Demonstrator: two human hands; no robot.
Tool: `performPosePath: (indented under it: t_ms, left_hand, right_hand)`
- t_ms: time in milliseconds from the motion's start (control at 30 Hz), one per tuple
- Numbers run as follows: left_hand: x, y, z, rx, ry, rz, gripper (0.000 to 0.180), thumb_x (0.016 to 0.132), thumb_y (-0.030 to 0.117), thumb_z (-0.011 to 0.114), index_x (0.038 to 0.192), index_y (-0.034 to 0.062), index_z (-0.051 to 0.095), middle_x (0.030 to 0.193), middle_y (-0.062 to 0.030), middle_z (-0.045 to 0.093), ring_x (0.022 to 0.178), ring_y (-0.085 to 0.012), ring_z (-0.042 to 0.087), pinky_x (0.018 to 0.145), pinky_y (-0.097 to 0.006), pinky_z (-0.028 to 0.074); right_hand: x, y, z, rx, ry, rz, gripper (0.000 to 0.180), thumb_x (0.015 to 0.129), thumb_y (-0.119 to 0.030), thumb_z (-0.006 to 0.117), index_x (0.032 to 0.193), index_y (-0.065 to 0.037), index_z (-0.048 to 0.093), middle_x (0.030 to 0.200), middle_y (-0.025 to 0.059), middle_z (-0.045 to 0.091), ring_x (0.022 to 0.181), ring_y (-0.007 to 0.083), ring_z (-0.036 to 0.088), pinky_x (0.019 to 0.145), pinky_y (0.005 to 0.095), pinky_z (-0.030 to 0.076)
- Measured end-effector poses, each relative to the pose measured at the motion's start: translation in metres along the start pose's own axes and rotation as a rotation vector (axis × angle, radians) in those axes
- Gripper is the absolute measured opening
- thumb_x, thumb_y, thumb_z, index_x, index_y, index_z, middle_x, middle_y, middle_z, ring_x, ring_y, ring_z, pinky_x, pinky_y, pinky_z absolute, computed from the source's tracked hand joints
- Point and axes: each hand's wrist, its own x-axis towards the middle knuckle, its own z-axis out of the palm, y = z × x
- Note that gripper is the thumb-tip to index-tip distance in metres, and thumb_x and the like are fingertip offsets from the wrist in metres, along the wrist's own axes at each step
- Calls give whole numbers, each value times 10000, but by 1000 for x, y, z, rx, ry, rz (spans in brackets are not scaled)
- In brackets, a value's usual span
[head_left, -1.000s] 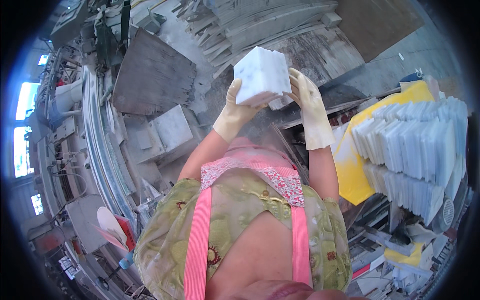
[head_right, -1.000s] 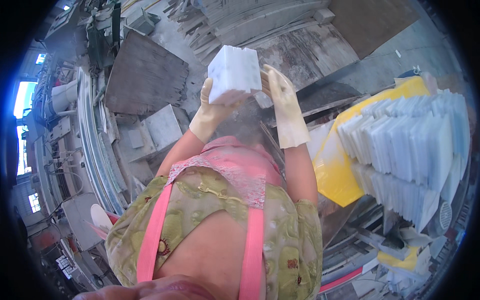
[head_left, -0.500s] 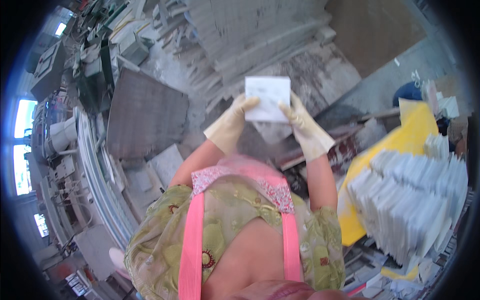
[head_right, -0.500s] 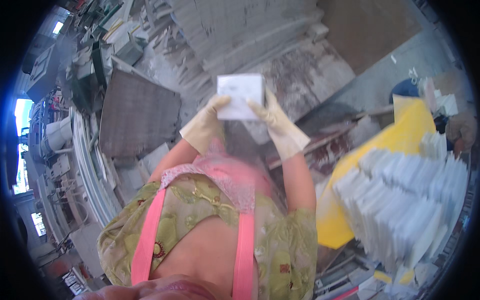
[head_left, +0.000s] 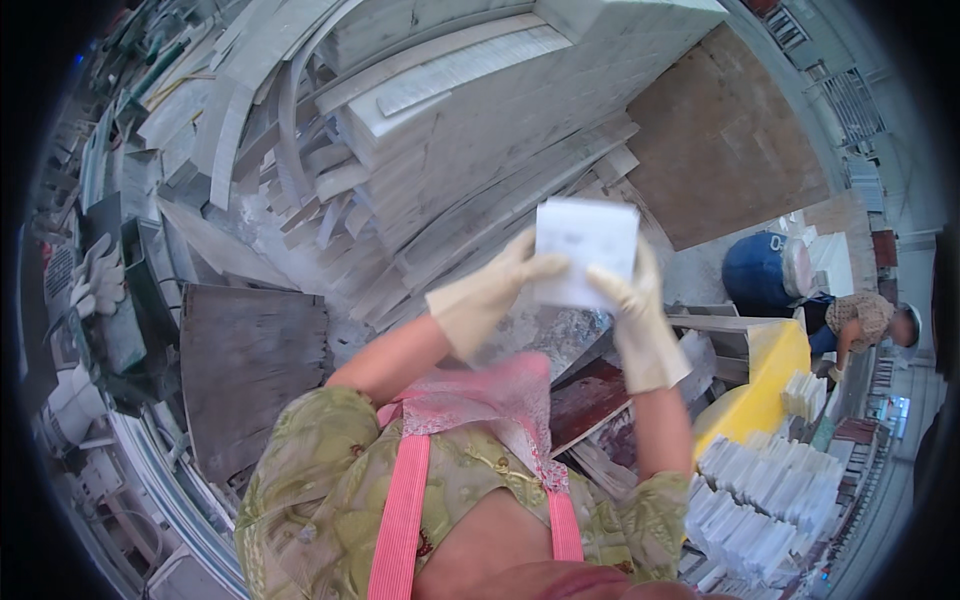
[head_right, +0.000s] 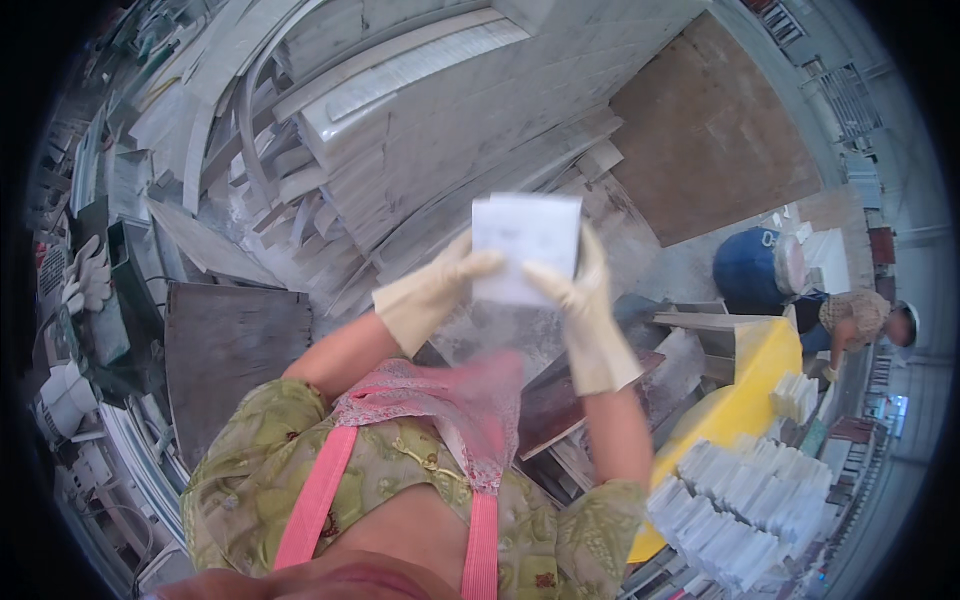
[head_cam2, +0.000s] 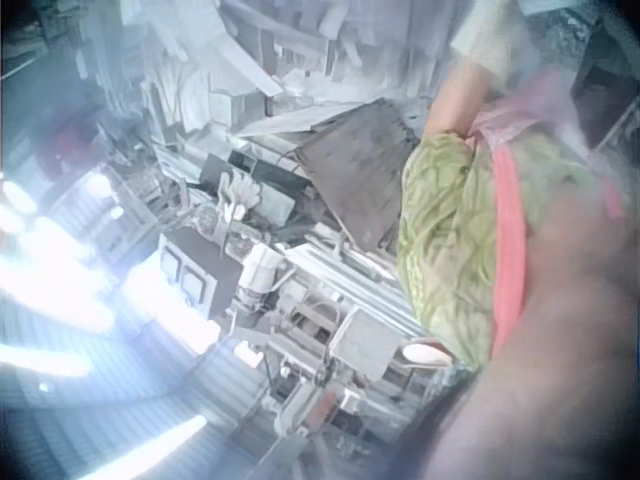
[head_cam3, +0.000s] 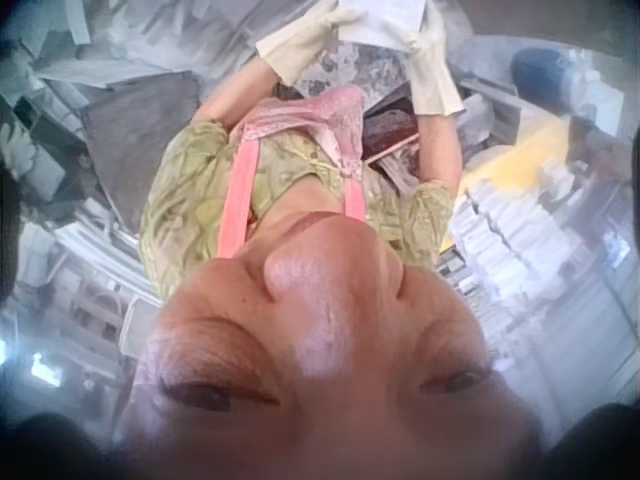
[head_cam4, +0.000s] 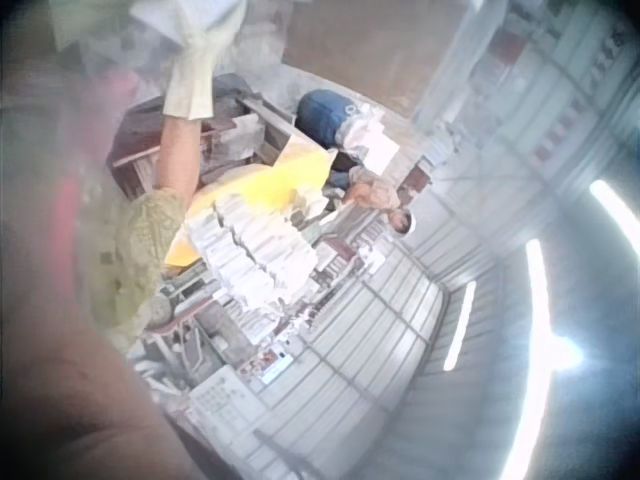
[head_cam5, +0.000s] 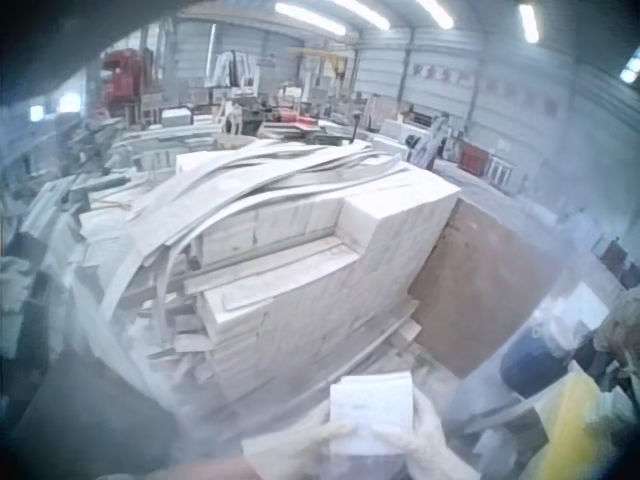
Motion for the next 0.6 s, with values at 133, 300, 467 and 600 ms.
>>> performPosePath:
  t_ms: [133, 300, 467, 600]
  left_hand:
    - [71, 89, 14, 132, -48, 224, 1008, 812, 582, 772, 1525, -3, 364, 1500, -147, 473, 1381, -260, 462, 1146, -415, 380]
    - [69, 178, -24, 1834, 478, 810, 691, 842, 309, 741, 1454, 89, 508, 1387, -234, 593, 1263, -470, 559, 1084, -487, 460]
    - [43, 223, -80, 2159, 451, 643, 423, 913, 254, 647, 1296, 75, 654, 1373, -215, 617, 1345, -468, 496, 1144, -507, 393]
    - [42, 217, -100, 2005, 419, 687, 378, 936, 269, 609, 1240, 54, 677, 1363, -234, 617, 1352, -471, 489, 1176, -504, 353]
  right_hand:
    - [88, -103, 10, -331, -128, -272, 895, 633, -312, 919, 1377, 2, 534, 1257, 141, 652, 1157, 249, 653, 991, 380, 527]
    - [210, -184, 37, -905, -171, -413, 896, 595, -382, 904, 1304, 42, 557, 1185, 215, 678, 1100, 313, 673, 929, 390, 534]
    - [299, -174, 62, -1290, -96, -429, 977, 635, -378, 888, 1423, 49, 499, 1325, 232, 622, 1254, 333, 589, 1041, 397, 459]
    - [327, -155, 70, -1393, -79, -374, 885, 614, -441, 870, 1295, 27, 553, 1210, 273, 665, 1142, 395, 651, 971, 439, 513]
